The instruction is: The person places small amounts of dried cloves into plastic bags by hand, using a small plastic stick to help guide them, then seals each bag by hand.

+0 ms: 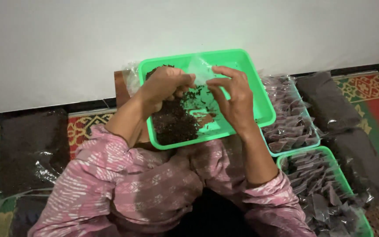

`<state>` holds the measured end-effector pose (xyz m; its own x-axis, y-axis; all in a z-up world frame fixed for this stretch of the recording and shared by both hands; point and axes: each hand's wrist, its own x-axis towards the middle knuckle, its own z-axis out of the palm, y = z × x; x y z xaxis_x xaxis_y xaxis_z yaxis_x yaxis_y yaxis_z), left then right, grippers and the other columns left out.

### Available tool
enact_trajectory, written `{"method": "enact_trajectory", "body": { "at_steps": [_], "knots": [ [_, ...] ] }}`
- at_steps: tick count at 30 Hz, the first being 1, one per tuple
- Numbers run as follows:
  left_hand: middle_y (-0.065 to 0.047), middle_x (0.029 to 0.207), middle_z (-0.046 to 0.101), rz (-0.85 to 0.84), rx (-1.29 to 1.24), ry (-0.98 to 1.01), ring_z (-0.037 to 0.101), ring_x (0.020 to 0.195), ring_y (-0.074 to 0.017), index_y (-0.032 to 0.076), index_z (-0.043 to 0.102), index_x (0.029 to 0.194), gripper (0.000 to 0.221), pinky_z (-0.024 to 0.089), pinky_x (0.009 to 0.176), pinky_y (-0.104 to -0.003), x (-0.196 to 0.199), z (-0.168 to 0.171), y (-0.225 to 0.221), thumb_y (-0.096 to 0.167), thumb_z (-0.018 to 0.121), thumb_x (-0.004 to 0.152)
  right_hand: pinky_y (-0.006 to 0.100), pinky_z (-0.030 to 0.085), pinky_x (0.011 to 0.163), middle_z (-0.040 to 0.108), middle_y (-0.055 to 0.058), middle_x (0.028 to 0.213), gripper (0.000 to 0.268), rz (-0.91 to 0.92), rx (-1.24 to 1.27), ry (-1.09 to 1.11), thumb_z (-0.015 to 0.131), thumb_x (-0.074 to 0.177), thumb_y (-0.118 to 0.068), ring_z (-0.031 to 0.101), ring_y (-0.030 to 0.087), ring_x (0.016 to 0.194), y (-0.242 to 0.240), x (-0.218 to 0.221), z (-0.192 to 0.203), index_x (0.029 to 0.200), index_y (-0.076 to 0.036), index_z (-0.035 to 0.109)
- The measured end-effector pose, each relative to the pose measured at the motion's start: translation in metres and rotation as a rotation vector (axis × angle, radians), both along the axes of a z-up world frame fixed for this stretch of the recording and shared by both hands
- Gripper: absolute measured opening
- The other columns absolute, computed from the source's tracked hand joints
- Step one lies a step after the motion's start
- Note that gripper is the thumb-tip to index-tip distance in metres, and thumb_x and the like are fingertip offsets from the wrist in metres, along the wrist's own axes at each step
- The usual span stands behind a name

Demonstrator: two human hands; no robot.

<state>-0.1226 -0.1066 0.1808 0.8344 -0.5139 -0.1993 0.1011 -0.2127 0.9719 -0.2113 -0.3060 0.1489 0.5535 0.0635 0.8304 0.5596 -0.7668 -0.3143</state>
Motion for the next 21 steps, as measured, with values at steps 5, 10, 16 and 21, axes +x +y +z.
{"method": "enact_trajectory", "body": {
  "at_steps": [5, 10, 16, 21],
  "knots": [
    [-0.011, 0.116, 0.061, 0.022, -0.079, -0.339, 0.052, 0.111, -0.0288, 0.011, 0.058, 0.129, 0.073, 0.041, 0.094, -0.045, 0.001, -0.020, -0.010, 0.064, 0.078, 0.082, 0.032, 0.058, 0.086, 0.070, 0.011, 0.120, 0.006, 0.131, 0.391, 0.290, 0.067, 0.103, -0.007, 0.067, 0.023, 0.109, -0.017, -0.002, -0.009, 0.103, -0.008, 0.073],
    [-0.022, 0.127, 0.063, -0.209, 0.010, -0.609, 0.050, 0.129, -0.0484, 0.004, 0.066, 0.132, 0.057, 0.036, 0.112, -0.064, -0.016, -0.018, -0.008, 0.046, 0.073, 0.094, 0.031, 0.058, 0.085, 0.068, 0.014, 0.120, 0.007, 0.178, 0.524, 0.412, 0.065, 0.103, -0.006, 0.065, 0.020, 0.109, -0.016, 0.001, -0.021, 0.103, -0.006, 0.072],
    [-0.014, 0.095, 0.069, -0.145, -0.110, -0.519, 0.068, 0.098, -0.0385, 0.004, 0.076, 0.106, 0.020, 0.052, 0.087, -0.059, -0.011, -0.039, -0.001, 0.020, 0.065, 0.104, 0.032, 0.058, 0.088, 0.066, 0.015, 0.124, 0.015, 0.196, 0.506, 0.402, 0.061, 0.103, -0.002, 0.064, 0.021, 0.117, -0.008, -0.003, -0.021, 0.114, -0.004, 0.071],
    [-0.002, 0.065, 0.052, -0.125, -0.137, -0.413, 0.035, 0.055, -0.0105, 0.008, 0.070, 0.092, 0.022, 0.036, 0.049, -0.033, -0.009, -0.033, 0.003, 0.028, 0.072, 0.101, 0.033, 0.057, 0.093, 0.062, 0.013, 0.132, 0.021, 0.229, 0.523, 0.335, 0.059, 0.105, 0.001, 0.062, 0.019, 0.117, -0.013, -0.009, -0.018, 0.125, -0.004, 0.066]
  ]
}}
